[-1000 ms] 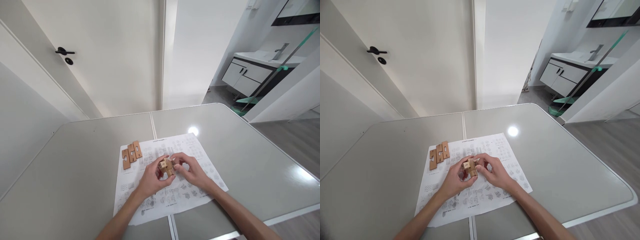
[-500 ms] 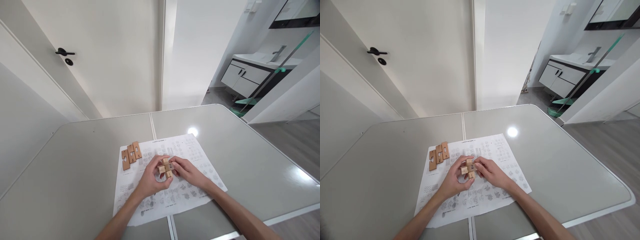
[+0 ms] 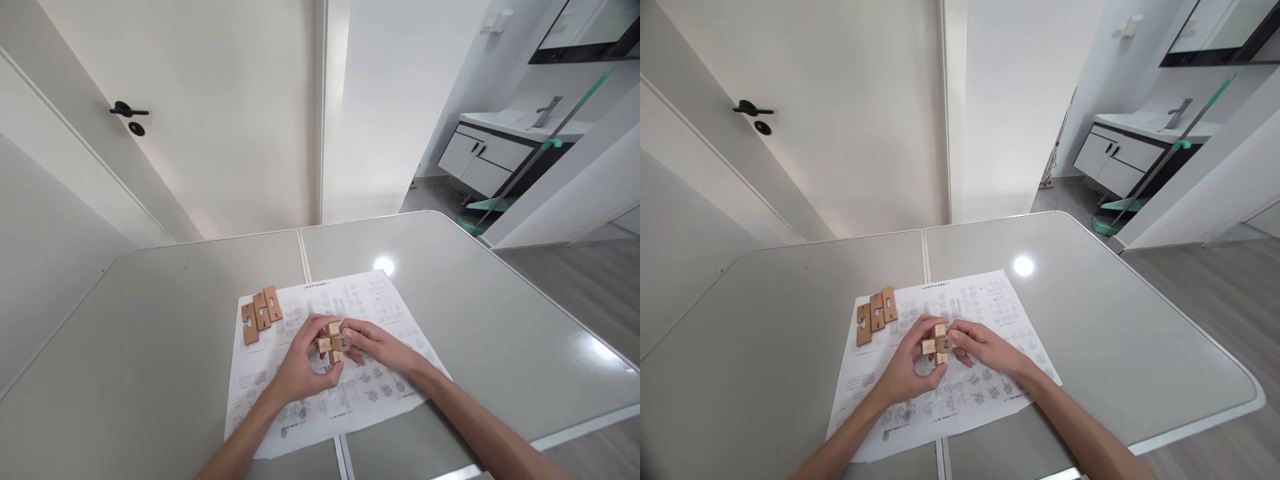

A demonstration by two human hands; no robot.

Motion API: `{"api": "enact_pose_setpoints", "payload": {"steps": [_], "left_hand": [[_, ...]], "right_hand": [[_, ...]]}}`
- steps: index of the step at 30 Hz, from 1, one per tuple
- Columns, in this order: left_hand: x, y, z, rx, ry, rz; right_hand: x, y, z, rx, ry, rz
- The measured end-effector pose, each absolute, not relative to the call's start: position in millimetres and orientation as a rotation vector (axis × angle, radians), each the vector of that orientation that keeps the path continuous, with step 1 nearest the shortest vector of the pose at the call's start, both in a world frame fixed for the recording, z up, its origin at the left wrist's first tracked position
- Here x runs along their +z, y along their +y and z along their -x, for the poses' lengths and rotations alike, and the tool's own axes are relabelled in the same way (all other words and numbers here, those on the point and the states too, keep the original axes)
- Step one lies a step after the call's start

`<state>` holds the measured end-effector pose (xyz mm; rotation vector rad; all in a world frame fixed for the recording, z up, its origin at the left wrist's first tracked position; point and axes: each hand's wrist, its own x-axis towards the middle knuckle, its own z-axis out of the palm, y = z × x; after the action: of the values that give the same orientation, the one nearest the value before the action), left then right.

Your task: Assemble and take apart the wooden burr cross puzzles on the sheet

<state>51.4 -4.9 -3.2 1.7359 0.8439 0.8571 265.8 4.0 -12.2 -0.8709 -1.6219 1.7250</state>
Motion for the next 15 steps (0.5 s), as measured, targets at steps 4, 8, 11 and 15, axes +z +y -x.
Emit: {"api": "enact_pose_setpoints", "payload": {"steps": [4, 8, 11, 15], "left_hand": [[-3, -5, -50, 0.841, 0.81, -1.751], [-4, -4, -49, 0.853, 0.858, -1.769], [-8, -3, -49, 0.908, 0.978, -1.723], [-14, -1, -50, 0.957, 1.134, -1.607]], "right_hand": [[-9, 5, -264, 1.815, -1.591, 0.801], [-10, 6, -262, 1.84, -1.517, 0.814], [-19, 10, -262, 1.822, -1.342, 0.829], [-32, 21, -268, 1.825, -0.858, 0.83]]}}
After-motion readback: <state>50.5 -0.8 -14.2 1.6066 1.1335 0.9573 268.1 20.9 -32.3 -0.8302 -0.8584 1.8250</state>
